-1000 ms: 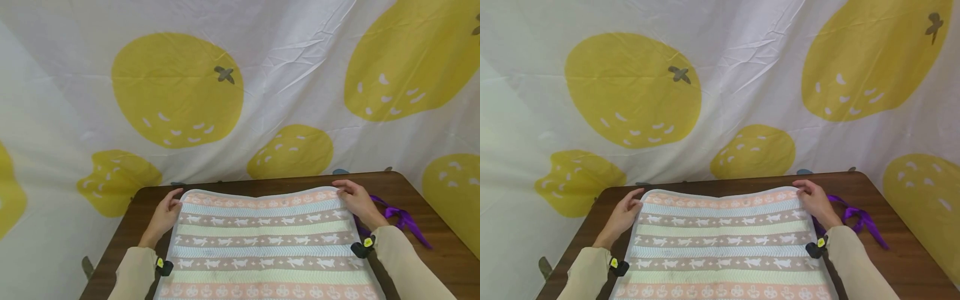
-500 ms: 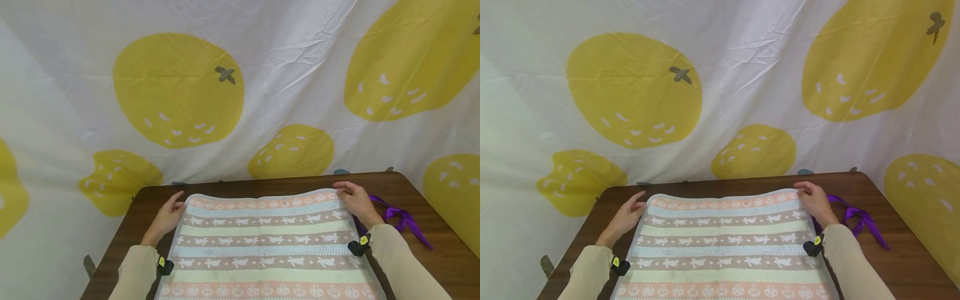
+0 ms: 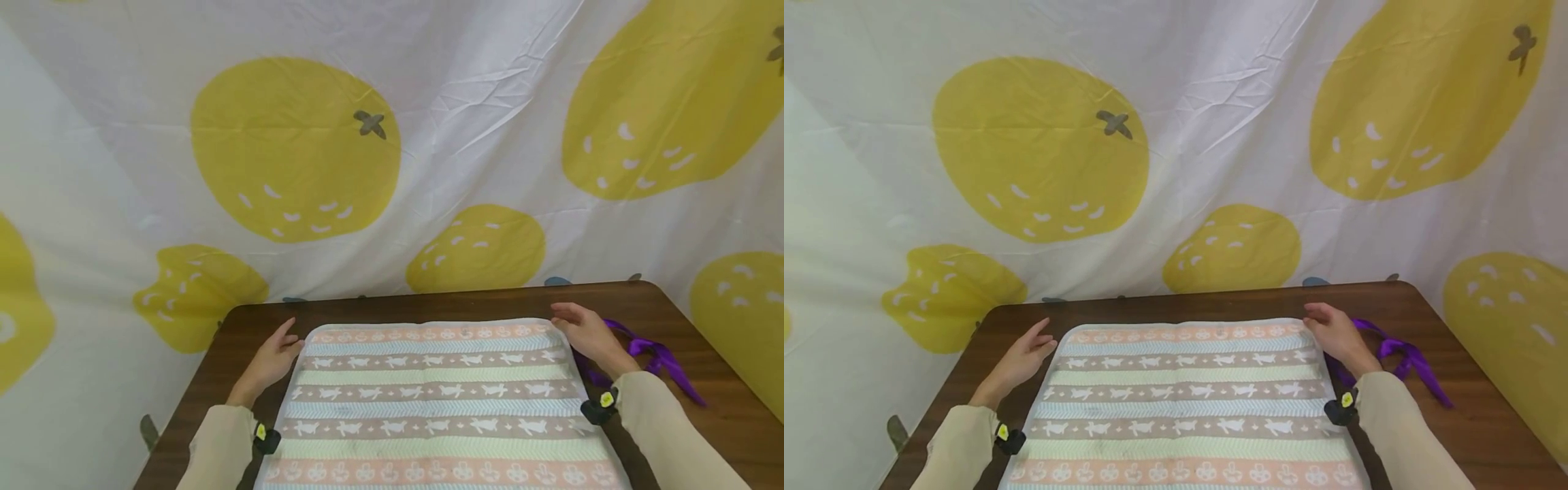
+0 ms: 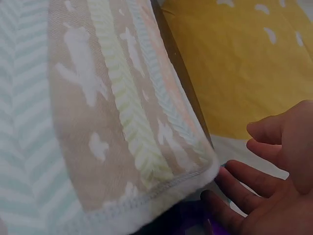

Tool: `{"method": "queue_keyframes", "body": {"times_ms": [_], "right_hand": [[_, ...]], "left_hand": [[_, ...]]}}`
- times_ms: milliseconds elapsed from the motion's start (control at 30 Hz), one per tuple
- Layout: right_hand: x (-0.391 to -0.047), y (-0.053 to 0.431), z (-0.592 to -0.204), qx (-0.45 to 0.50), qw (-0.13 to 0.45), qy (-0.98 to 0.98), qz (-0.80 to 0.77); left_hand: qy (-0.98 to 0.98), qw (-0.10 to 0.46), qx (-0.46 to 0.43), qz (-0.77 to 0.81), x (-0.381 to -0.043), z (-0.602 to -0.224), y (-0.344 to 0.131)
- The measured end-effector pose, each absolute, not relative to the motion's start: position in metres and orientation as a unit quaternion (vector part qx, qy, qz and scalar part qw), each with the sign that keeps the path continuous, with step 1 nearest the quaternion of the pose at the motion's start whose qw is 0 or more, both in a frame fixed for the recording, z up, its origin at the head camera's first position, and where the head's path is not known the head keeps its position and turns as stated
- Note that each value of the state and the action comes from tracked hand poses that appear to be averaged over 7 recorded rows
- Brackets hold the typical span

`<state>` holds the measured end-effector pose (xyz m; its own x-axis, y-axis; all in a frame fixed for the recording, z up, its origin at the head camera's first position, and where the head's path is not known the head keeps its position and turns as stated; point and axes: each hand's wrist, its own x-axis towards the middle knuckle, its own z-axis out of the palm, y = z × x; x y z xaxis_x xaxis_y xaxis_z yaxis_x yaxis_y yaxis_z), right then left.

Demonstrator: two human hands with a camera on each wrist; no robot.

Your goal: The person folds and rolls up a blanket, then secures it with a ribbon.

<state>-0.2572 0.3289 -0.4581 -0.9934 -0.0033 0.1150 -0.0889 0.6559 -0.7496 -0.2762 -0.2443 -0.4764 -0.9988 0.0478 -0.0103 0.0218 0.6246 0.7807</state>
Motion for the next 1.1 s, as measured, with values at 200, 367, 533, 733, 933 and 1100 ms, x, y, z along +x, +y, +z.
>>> {"method": "queue_keyframes", "body": {"times_ms": [200,367,533,733,933,1100], "right_hand": [[-0.251,0.337,-0.458,0.033,0.066,-0.919,0.387],[-0.245,0.342,-0.460,0.034,0.063,-0.917,0.392],[-0.239,0.345,-0.462,0.032,0.045,-0.904,0.425],[-0.231,0.347,-0.462,0.024,0.016,-0.889,0.457],[-0.225,0.347,-0.461,0.024,-0.027,-0.869,0.494],[-0.221,0.345,-0.464,0.025,-0.031,-0.874,0.485]], "left_hand": [[0.901,0.014,0.021,0.434,-0.268,-0.476,-0.246],[0.896,0.006,0.036,0.444,-0.260,-0.477,-0.246],[0.897,-0.002,0.050,0.438,-0.252,-0.476,-0.241],[0.906,-0.016,0.084,0.414,-0.238,-0.467,-0.225],[0.899,-0.045,0.172,0.401,-0.219,-0.457,-0.200],[0.891,-0.043,0.248,0.377,-0.205,-0.451,-0.173]]}}
